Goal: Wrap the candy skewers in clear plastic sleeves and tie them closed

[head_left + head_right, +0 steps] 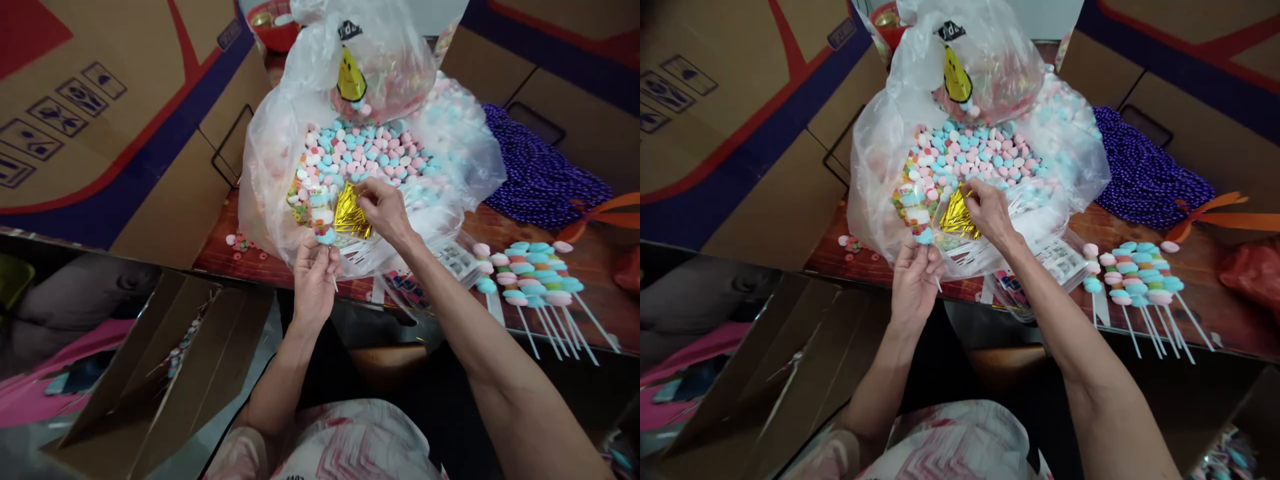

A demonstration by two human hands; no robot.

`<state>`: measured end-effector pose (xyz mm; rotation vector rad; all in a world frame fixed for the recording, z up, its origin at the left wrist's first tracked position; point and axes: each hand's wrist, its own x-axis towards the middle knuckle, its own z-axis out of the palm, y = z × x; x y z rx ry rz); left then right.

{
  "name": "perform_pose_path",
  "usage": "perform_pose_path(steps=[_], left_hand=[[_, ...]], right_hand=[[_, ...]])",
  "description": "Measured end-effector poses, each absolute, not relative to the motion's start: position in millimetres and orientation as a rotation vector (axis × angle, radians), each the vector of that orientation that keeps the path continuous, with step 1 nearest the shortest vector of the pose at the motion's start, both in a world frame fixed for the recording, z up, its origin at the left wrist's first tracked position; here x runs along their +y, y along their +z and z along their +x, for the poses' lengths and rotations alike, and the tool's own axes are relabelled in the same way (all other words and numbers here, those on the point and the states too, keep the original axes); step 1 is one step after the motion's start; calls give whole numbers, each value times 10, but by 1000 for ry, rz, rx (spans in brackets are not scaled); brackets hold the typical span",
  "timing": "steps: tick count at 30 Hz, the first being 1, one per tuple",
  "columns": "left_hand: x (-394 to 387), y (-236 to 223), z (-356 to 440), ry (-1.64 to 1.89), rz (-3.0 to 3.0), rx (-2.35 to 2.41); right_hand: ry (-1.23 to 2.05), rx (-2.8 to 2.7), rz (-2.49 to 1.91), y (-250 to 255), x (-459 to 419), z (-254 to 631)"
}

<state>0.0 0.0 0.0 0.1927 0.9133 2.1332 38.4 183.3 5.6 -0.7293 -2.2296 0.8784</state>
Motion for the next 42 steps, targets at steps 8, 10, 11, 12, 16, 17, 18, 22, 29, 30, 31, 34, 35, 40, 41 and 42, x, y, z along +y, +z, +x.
perform_pose_path(steps=[8,10,11,12,16,17,18,22,29,30,31,34,35,40,41,42], left_hand=[[119,-20,50,2115,199,974],[146,-26,92,2114,206,1025],[162,-30,122,2115,208,1043],[178,-32,156,2112,213,1053],[236,-25,320,2041,249,1036],[244,-19,363,2015,262,1032],[248,-14,403,1994,277,1028],[225,-22,525,1987,366,1016],[216,-123,614,1998,581,1013],[227,-121,621,1996,575,1002],[237,-112,627,1983,558,984],[241,-52,637,1875,466,906],[230,-26,635,1818,428,872],[123,91,590,1345,245,580],[107,106,585,1256,229,528],[96,117,589,1185,230,495]], right_hand=[[1466,-1610,-678,172,1671,642],[1618,-1462,-659,206,1483,794],[1683,-1391,-666,211,1370,866],[1728,-1329,-676,208,1251,929],[1700,-1188,-732,124,829,1064],[1627,-1179,-757,98,756,1079],[1534,-1181,-791,74,699,1093],[1217,-1285,-931,22,602,1179],[1202,-1344,-969,35,633,1374],[1240,-1353,-963,35,636,1407],[1275,-1365,-956,33,638,1444],[1353,-1404,-929,12,636,1573],[1381,-1409,-916,0,635,1623],[1549,-1455,-762,-26,658,1918],[1550,-1496,-740,-17,667,1980],[1540,-1547,-728,-4,676,2037]])
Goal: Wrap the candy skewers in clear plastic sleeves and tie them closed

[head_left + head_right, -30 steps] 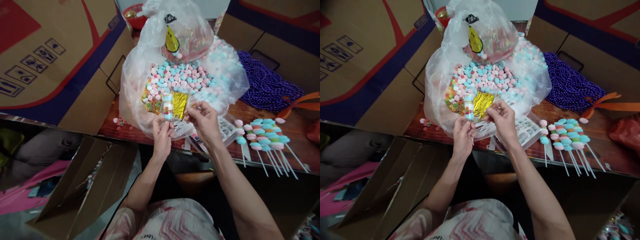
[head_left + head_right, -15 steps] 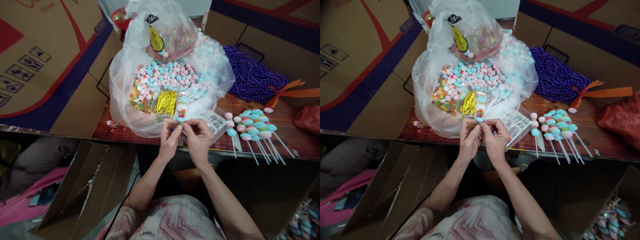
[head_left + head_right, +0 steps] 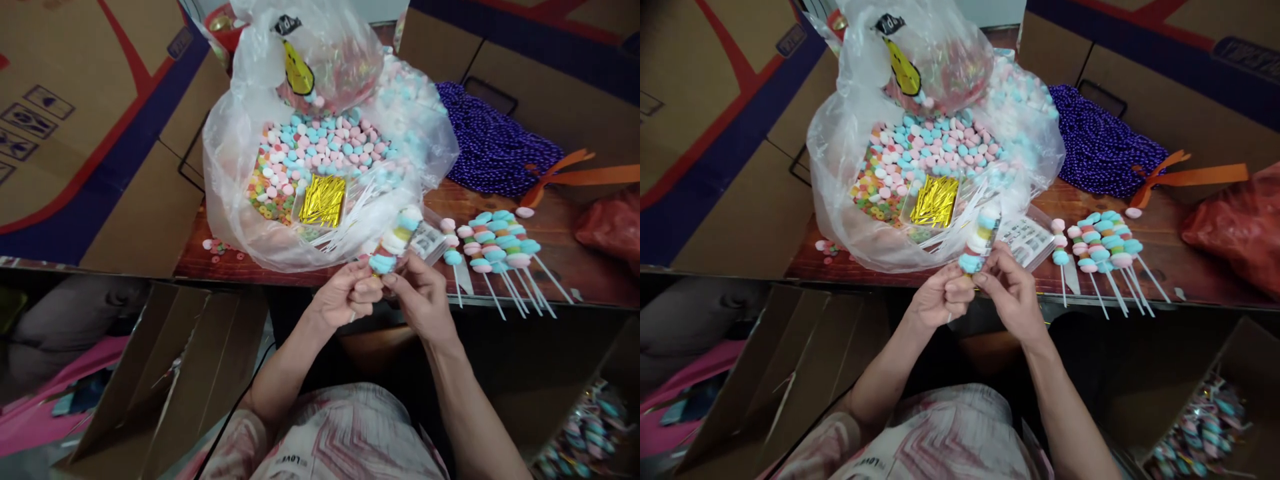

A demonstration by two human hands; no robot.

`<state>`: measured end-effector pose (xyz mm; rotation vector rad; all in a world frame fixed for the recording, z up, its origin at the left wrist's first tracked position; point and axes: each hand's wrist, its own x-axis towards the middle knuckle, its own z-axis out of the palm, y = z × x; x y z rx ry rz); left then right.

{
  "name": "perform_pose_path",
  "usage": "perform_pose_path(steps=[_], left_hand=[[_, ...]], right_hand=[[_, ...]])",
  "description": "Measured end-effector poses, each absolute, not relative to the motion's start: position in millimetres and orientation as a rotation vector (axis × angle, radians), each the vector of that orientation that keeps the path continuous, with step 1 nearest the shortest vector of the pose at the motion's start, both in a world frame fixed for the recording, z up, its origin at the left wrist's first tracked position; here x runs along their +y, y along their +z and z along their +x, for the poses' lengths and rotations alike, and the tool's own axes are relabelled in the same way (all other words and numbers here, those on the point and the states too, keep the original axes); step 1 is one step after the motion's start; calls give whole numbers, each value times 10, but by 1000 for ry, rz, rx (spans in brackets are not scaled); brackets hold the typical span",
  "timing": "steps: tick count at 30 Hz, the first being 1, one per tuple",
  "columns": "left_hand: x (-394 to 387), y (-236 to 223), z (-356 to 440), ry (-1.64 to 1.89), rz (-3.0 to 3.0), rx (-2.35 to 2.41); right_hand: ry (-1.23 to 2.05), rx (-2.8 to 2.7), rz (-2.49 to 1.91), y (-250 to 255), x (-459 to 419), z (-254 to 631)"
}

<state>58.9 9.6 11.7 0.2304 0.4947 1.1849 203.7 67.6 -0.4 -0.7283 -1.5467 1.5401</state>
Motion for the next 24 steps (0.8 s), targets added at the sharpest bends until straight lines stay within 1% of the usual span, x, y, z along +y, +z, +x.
perform_pose_path(steps=[2,4,7,9,13,16,18,20,22,24], left_hand=[[87,124,624,1113,281,501],[88,106,699,1163,371,606],[70,42,846,1447,557,896],[35,-2,923,1604,697,1099],[-19,-40,954,1729,880,1327],[30,-33,930,1668,687,1216],[93,-14,924,1562,426,1051],[151,17,931,1491,240,942],[181,55,955,1478,175,911],[175,96,1000,1481,175,901]], right_hand=[[1502,-1653,-720,24,686,2122],[1418,-1730,-752,36,673,2155],[1190,-1746,-864,23,611,2126],[1120,-1720,-924,15,567,2098],[1250,-1715,-983,46,533,2129],[1308,-1739,-973,65,529,2202],[1131,-1794,-965,57,524,2247],[817,-1885,-919,40,526,2288],[504,-1973,-821,19,544,2328],[287,-2036,-731,1,568,2366]])
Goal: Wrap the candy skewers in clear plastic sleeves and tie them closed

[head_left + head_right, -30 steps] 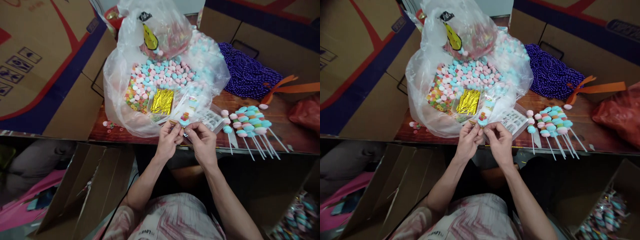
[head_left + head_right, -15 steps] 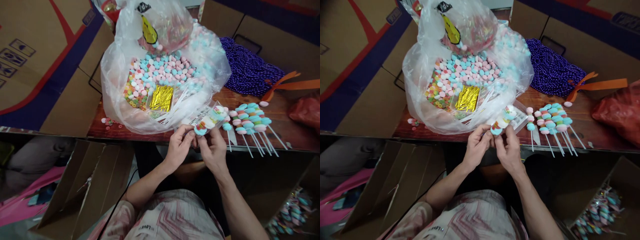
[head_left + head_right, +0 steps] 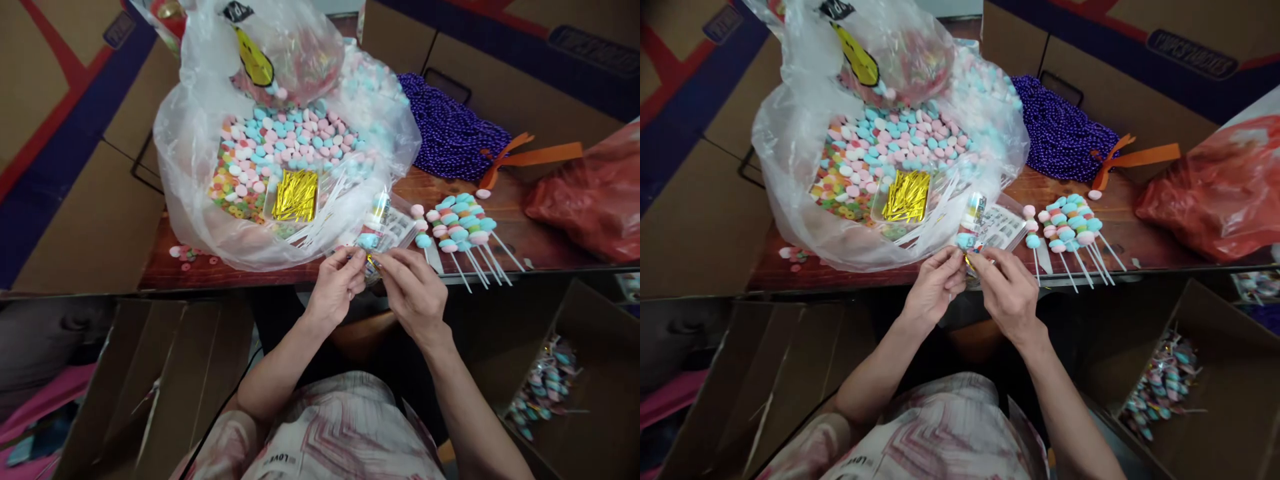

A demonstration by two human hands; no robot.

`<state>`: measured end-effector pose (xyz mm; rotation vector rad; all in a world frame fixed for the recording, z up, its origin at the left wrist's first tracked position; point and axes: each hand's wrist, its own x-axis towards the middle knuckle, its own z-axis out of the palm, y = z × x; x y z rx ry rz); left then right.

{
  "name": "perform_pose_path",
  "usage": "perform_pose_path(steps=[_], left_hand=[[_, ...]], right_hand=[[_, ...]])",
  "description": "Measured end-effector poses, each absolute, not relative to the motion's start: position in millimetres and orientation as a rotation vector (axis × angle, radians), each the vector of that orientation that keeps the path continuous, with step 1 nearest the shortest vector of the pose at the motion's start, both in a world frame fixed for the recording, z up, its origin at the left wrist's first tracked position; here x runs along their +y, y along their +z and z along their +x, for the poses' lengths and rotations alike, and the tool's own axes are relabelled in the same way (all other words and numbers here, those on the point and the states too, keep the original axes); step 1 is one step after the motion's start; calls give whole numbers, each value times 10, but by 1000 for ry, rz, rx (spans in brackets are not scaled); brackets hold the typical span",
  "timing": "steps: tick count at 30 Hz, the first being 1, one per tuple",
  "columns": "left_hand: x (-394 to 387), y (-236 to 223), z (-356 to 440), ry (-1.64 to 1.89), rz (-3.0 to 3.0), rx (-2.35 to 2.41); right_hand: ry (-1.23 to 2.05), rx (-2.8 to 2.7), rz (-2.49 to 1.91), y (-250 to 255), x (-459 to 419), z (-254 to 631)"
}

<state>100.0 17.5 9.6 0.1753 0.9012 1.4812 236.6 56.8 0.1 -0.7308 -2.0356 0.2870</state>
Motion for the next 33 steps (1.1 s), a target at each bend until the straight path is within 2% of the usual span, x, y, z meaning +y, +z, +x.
perform_pose_path(steps=[4,7,14,20,24,30,33], left_hand=[[102,162,1128,1446,242,859],[81,161,1203,1428,270,825],[180,128,1184,1388,526,718],[129,241,1229,1445,974,1014],[130,209,1335,1308,1013,1011],[183,90,1411,1320,1232,1045],[285,13,1219,1197,1477,1092]], right_hand=[[61,-2041,-736,-38,563,2405],[59,-1971,-807,-62,491,2381],[640,-1670,-1027,151,359,2491],[593,-1642,-990,354,287,2655],[630,-1554,-1016,245,148,2715],[1189,-1342,-1258,-86,-98,2934],[1128,-1119,-1337,-261,-133,3170]])
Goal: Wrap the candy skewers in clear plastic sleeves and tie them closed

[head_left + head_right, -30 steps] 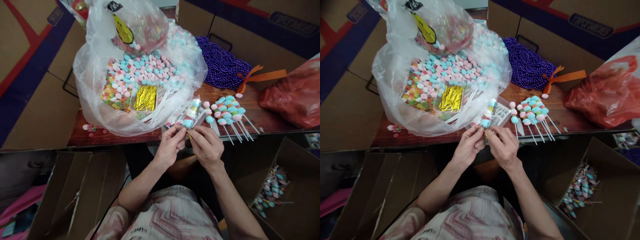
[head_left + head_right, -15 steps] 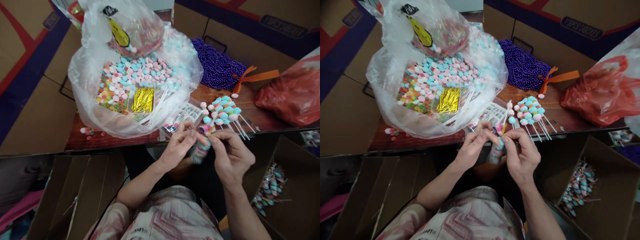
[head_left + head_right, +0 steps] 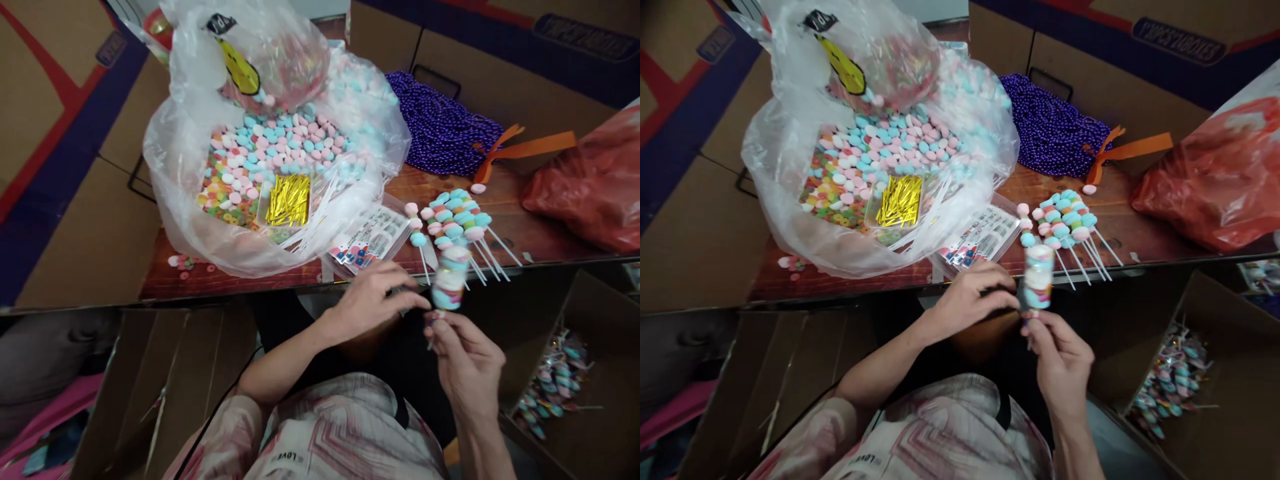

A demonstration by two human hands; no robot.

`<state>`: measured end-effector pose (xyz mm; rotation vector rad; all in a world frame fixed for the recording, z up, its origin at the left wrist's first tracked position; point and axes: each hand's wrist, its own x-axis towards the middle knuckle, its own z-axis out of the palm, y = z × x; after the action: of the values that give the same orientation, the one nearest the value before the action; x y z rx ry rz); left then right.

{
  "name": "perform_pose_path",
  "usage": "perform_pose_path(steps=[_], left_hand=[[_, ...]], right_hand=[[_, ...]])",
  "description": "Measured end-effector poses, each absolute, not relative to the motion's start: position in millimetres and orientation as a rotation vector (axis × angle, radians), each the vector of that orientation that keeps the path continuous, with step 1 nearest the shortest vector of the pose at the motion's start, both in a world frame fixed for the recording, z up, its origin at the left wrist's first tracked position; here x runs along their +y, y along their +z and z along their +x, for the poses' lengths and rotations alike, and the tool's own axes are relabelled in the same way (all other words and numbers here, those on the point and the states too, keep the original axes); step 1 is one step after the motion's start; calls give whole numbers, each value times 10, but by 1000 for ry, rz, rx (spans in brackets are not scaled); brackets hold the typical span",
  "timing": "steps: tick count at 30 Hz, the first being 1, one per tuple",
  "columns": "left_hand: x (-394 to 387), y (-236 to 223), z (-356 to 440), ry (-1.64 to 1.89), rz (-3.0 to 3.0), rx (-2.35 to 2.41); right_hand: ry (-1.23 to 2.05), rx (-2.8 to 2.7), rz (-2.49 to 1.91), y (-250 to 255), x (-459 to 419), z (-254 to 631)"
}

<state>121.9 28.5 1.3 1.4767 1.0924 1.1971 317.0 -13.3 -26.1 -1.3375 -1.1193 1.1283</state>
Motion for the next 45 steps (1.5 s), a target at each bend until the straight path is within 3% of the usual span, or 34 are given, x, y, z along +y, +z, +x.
perform_pose_path(steps=[6,11,15,21,28,33,37,42,45], left_hand=[[618,-227,602,1111,1672,1814],[793,-297,522,834,1840,1889],[854,-278,556,869,1759,1937],[815,-258,649,1339,1338,1775],[556,-115,988,1618,901,1423],[436,-92,1128,1737,707,1290],[303,-46,1113,1699,585,1200],[83,46,1146,1213,518,918],[78,47,1211,1230,238,767]], right_hand=[[709,-778,-1299,-791,198,4521],[754,-1016,-1224,-1091,337,5029],[686,-883,-1260,-1065,355,4565],[572,-880,-1335,-456,305,3456],[1062,-1329,-1218,-33,316,2332],[1298,-1072,-1160,-131,443,2063],[1268,-1029,-1112,-127,502,2137],[1260,-1110,-1077,40,532,2260],[1257,-1225,-1116,203,469,2272]])
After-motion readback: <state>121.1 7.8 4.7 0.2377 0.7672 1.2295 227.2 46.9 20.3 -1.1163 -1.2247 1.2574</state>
